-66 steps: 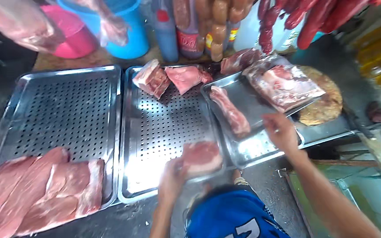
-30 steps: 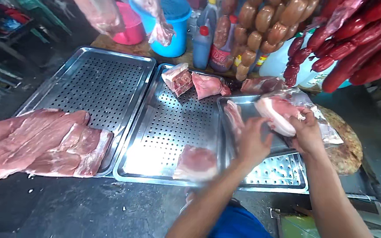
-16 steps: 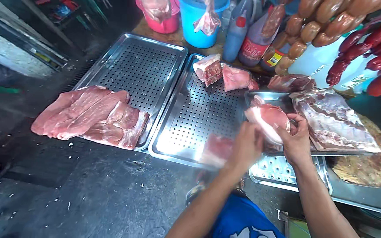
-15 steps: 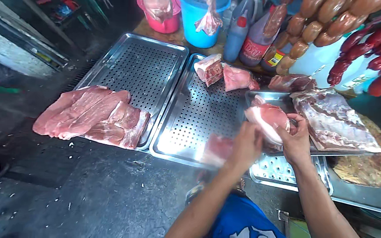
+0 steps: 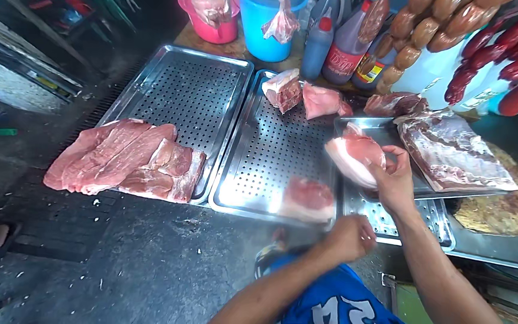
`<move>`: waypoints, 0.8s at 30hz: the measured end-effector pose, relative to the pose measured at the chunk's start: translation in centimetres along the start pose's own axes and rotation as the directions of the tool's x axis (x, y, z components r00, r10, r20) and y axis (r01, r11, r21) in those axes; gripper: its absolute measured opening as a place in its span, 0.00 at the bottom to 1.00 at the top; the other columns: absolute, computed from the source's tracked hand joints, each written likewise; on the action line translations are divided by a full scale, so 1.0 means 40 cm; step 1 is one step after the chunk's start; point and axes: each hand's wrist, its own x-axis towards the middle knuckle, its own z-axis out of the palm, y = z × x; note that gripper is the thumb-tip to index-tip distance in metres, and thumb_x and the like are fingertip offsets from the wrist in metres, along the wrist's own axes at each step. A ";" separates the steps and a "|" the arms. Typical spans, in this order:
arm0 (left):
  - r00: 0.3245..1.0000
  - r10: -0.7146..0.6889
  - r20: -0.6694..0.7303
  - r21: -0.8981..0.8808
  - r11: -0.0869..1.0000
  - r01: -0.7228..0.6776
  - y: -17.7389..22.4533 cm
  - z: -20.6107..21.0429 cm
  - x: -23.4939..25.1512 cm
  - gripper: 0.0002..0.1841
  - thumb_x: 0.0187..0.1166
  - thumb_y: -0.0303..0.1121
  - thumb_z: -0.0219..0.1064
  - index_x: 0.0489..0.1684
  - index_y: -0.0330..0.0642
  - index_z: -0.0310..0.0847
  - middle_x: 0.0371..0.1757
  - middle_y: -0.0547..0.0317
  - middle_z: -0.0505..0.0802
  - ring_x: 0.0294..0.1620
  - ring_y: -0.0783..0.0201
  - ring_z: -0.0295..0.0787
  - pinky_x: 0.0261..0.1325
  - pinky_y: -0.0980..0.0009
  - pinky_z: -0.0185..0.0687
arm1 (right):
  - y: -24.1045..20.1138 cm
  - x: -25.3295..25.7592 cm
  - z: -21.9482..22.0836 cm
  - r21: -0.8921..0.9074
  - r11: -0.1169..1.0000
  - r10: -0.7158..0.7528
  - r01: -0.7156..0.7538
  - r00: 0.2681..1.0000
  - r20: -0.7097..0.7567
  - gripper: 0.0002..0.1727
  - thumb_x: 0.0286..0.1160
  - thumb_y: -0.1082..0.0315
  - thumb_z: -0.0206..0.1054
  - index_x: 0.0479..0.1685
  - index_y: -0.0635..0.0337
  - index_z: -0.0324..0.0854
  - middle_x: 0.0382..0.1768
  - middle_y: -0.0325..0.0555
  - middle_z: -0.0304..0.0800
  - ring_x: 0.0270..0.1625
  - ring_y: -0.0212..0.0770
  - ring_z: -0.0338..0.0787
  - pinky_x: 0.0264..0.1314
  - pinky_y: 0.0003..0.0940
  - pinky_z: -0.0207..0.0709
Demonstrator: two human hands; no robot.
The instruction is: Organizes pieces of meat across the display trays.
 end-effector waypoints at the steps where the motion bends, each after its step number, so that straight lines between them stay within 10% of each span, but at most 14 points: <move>1: 0.990 0.029 0.139 0.040 0.999 -0.035 0.000 0.050 0.007 0.10 0.77 0.30 0.73 0.47 0.31 0.87 0.44 0.44 0.94 0.47 0.51 0.93 0.59 0.50 0.88 | -0.006 0.000 0.000 -0.034 0.999 0.007 -0.006 0.999 0.044 0.30 0.66 0.75 0.74 0.68 0.62 0.64 0.43 0.45 0.93 0.42 0.34 0.95 0.46 0.30 0.91; 6: 0.855 0.054 0.516 0.162 0.974 -0.159 0.009 0.109 0.024 0.24 0.71 0.22 0.73 0.68 0.34 0.78 0.70 0.39 0.85 0.71 0.41 0.84 0.73 0.41 0.78 | -0.007 -0.048 0.012 -0.170 0.986 0.043 -0.004 0.973 0.228 0.32 0.64 0.68 0.77 0.69 0.62 0.68 0.43 0.43 0.92 0.40 0.33 0.93 0.41 0.28 0.89; 10: 0.989 -0.100 0.106 -0.087 0.990 0.109 -0.094 -0.102 -0.129 0.16 0.81 0.27 0.65 0.63 0.30 0.81 0.59 0.42 0.92 0.53 0.53 0.94 0.61 0.52 0.90 | 0.063 -0.126 0.017 -0.122 0.988 0.126 -0.094 0.947 0.297 0.32 0.64 0.67 0.78 0.68 0.66 0.70 0.43 0.43 0.93 0.39 0.33 0.93 0.40 0.27 0.88; 15: 0.802 -0.392 -0.450 -0.031 0.905 0.425 -0.162 -0.311 -0.260 0.14 0.82 0.36 0.68 0.57 0.37 0.80 0.48 0.53 0.92 0.39 0.63 0.91 0.47 0.62 0.90 | 0.211 -0.142 0.042 -0.163 0.962 0.266 -0.217 0.879 0.395 0.28 0.71 0.65 0.76 0.69 0.65 0.75 0.51 0.47 0.94 0.49 0.35 0.94 0.53 0.32 0.90; 20: 0.851 -0.367 -0.375 0.115 0.893 0.435 -0.148 -0.332 -0.189 0.25 0.79 0.45 0.71 0.71 0.44 0.77 0.63 0.58 0.91 0.53 0.66 0.93 0.59 0.63 0.90 | 0.265 -0.143 0.051 -0.542 0.835 0.120 0.095 0.930 0.347 0.23 0.79 0.54 0.69 0.68 0.57 0.84 0.60 0.49 0.91 0.60 0.39 0.91 0.68 0.38 0.84; 24: 0.840 -0.375 -0.392 0.167 0.869 0.466 -0.143 -0.295 -0.148 0.36 0.68 0.55 0.79 0.74 0.47 0.76 0.61 0.57 0.92 0.67 0.57 0.86 0.73 0.53 0.79 | 0.252 -0.139 0.040 -0.574 0.819 0.247 0.001 0.902 0.355 0.26 0.81 0.52 0.68 0.74 0.54 0.80 0.60 0.46 0.93 0.60 0.38 0.92 0.68 0.40 0.84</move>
